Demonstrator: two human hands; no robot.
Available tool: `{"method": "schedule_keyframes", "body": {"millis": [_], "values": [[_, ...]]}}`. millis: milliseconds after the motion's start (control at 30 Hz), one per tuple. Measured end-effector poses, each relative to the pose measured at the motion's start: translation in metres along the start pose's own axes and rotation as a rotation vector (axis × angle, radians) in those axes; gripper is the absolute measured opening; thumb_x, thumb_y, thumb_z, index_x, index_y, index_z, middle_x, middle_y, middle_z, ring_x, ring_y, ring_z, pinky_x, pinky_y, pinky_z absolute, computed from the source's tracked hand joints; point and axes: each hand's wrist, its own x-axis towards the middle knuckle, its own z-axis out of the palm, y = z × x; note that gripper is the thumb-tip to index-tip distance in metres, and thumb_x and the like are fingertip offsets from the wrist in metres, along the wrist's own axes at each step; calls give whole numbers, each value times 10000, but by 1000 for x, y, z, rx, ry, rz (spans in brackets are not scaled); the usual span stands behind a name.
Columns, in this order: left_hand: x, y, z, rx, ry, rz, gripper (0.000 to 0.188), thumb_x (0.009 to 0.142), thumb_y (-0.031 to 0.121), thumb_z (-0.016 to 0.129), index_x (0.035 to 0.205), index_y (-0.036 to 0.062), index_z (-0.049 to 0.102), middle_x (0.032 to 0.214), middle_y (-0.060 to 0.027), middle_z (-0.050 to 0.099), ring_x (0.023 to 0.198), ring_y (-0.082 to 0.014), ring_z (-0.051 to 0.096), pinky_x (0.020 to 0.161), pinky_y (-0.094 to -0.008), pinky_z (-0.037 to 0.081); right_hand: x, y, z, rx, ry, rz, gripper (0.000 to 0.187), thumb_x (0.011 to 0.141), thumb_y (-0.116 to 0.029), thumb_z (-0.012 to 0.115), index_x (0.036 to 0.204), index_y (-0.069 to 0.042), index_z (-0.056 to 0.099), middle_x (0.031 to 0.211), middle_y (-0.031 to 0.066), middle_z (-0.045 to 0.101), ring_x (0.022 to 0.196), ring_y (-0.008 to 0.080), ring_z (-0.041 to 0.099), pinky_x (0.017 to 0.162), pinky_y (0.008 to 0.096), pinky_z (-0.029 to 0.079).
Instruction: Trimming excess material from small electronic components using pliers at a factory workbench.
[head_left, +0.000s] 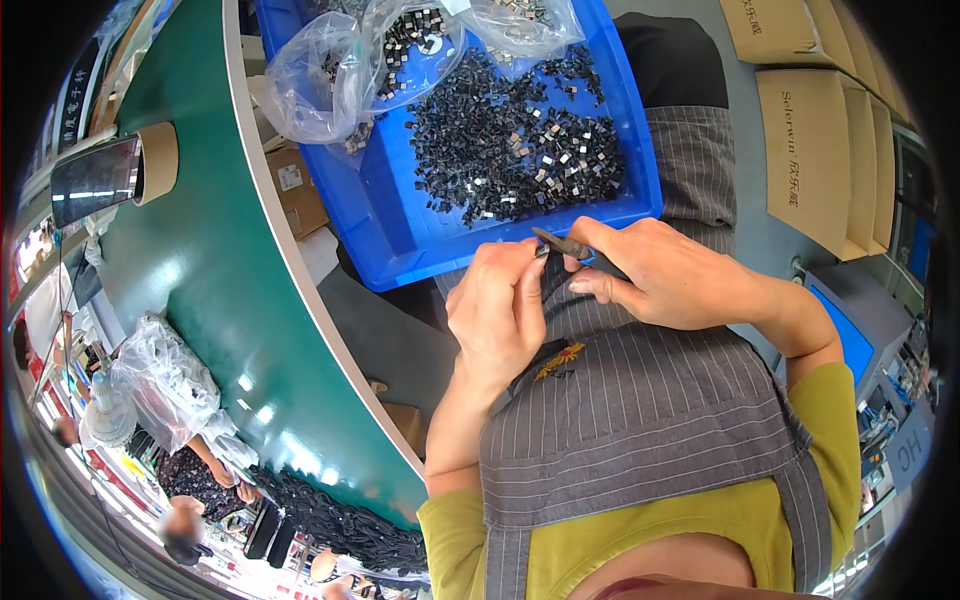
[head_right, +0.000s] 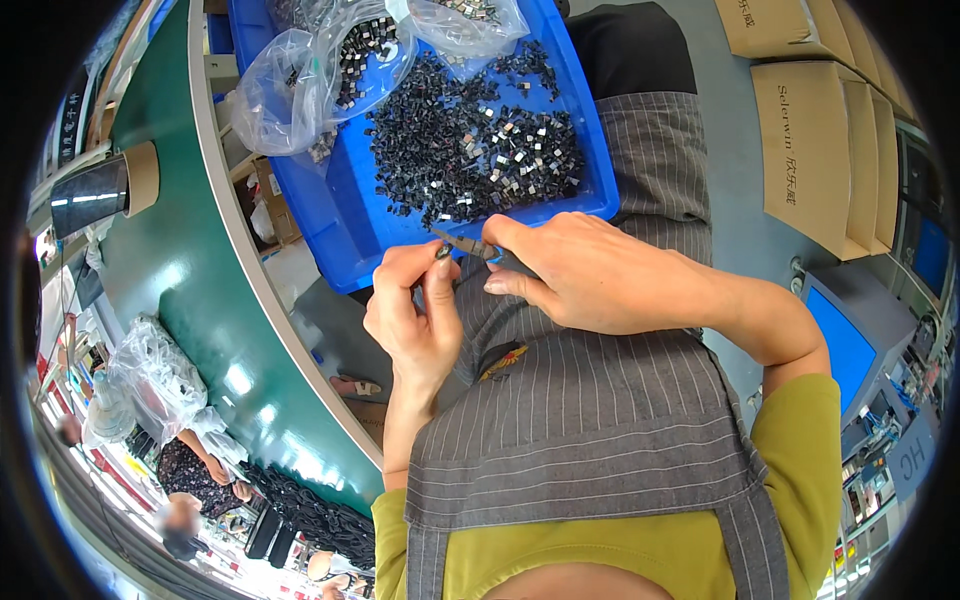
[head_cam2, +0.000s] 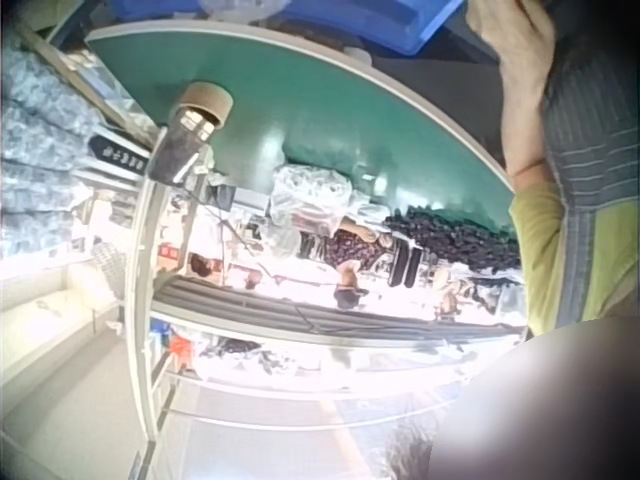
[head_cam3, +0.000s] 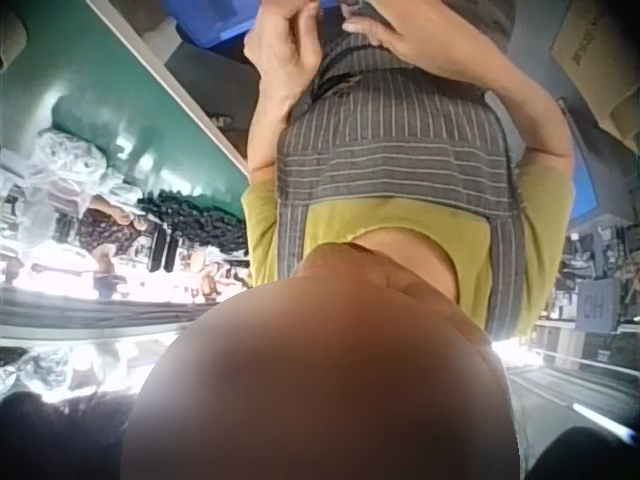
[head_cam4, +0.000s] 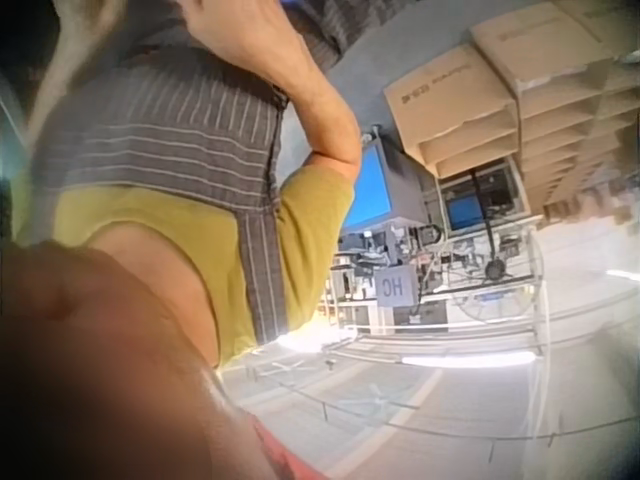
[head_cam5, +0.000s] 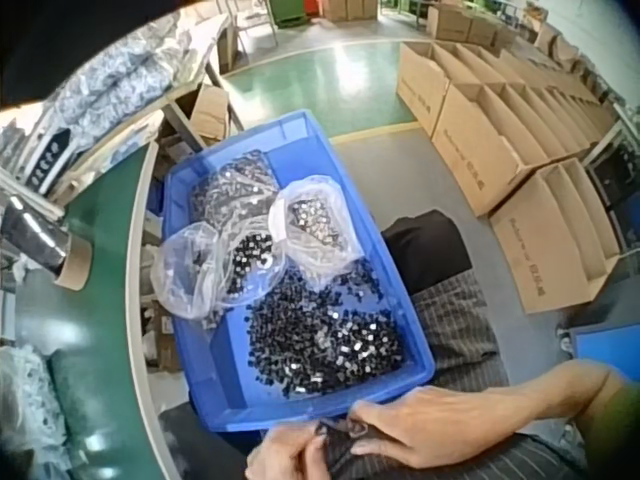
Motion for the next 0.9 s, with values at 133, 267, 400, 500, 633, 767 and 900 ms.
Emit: {"method": "schedule_keyframes", "body": {"millis": [133,267,400,500,633,767,900], "values": [[6,-1,-7,-127,-114,-162,51,889,-31,565,937,-14,557,767,-100,623,579,-100,572,497,-204,443,-2,9,-3,-133,77,-145,276,926,-253,542,1024,-3,475,643,188,557,663,399,564,606,472,410],[9,-6,-18,-415,-280,-364,74,858,-19,608,924,3,584,736,-70,623,570,-110,585,496,-229,460,-3,11,-12,-184,-1,-205,302,916,-250,550,1079,-2,490,773,197,596,775,397,581,682,470,431],[12,-7,-19,-513,-342,-423,43,872,-1,604,898,7,572,721,-50,620,564,-84,575,494,-217,455,-3,11,-16,-215,-46,-180,322,869,-190,616,1092,10,499,1005,159,607,923,356,591,763,420,476],[12,-7,-20,-495,-393,-436,43,877,4,601,902,12,566,708,-40,618,560,-77,570,492,-216,453,-3,12,-17,-201,-66,-174,330,869,-189,618,1104,10,499,1031,157,597,946,354,586,783,418,472],[14,-5,-21,-471,-400,-459,44,881,7,596,910,11,563,684,-37,613,550,-74,562,484,-211,443,-1,10,-19,-195,-110,-129,331,876,-196,612,1108,10,498,1047,157,591,969,353,580,797,420,466],[21,-5,-21,-477,-469,-507,43,887,6,588,915,6,555,660,-41,609,522,-68,538,465,-208,423,1,10,-21,-148,-164,-68,335,882,-207,608,1109,13,495,1057,164,593,981,355,578,808,421,464],[23,-7,-22,-579,-502,-545,41,893,5,581,914,-1,547,655,-42,610,510,-54,521,455,-212,413,0,11,-20,-167,-192,-46,343,885,-218,606,1107,16,492,1047,171,612,973,357,589,799,420,466]]}}
